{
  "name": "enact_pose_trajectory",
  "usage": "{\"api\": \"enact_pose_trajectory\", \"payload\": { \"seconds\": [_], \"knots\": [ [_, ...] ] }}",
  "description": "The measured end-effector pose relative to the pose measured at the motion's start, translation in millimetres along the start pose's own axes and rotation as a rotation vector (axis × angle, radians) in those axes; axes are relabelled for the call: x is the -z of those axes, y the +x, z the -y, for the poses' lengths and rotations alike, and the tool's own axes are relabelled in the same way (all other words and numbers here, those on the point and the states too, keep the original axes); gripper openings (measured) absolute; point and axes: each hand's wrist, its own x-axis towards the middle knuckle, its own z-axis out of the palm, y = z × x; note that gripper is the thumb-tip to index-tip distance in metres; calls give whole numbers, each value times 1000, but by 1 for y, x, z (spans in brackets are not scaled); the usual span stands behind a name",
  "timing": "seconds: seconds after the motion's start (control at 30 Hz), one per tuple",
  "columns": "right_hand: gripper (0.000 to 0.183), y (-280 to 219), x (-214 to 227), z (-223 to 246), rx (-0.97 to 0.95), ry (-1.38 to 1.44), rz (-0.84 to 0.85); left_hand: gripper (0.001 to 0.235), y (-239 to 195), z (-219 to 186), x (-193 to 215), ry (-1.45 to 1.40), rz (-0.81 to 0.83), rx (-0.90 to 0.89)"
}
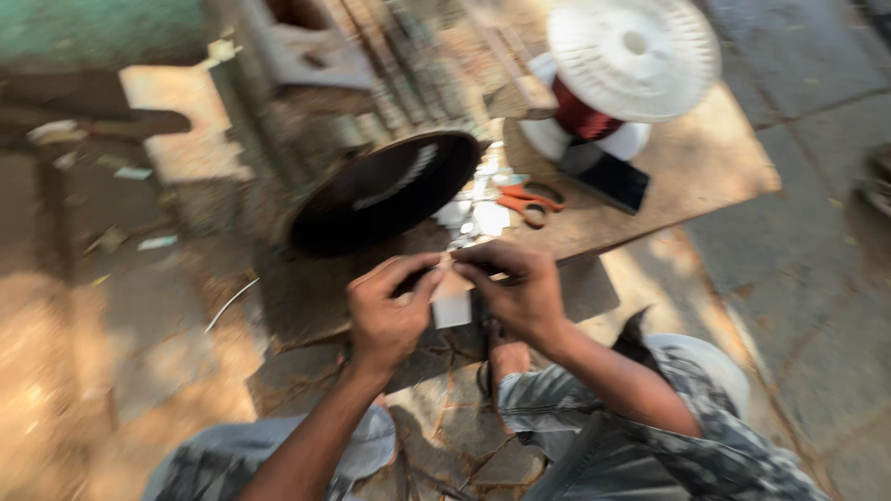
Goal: The person is repairing an electrical motor by inserting white insulating paper into the slots of the motor stator. They use a wrench to tighten components and handle small pieces of paper and wire.
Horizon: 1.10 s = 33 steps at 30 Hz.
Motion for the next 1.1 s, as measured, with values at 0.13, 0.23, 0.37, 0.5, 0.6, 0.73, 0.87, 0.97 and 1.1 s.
{"api": "enact_pose_trajectory", "payload": {
  "seconds": [0.13, 0.23, 0.37, 0.5, 0.6, 0.73, 0.87, 0.97, 1.1],
  "knots": [
    [17, -3, 1, -2, 62, -14, -17, 16, -2, -4, -2, -18, -21, 42],
    [18, -2, 2, 0, 76, -60, 5, 16, -2, -4, -1, -25, -10, 72],
    [20, 0, 5, 5, 106, -92, 1, 17, -3, -3, -3, -36, -27, 99],
    [20, 0, 6, 7, 146, -118, 4, 18, -5, 0, -5, -35, -19, 42],
    [19, 0, 7, 7, 167, -173, 9, 17, -5, 2, -5, 31, 3, 7],
    [18, -1, 6, 7, 178, -210, 5, 15, -5, 4, -6, 56, 24, -56],
    [18, 0, 6, 6, 124, -107, 31, 15, -4, 2, -6, -20, 29, 56],
    [17, 1, 6, 5, 132, -138, 28, 14, -3, 1, -6, 29, 24, 33],
    [16, -1, 3, 5, 209, -234, -9, 13, -5, 0, -8, 163, 7, -105]
  ]
}}
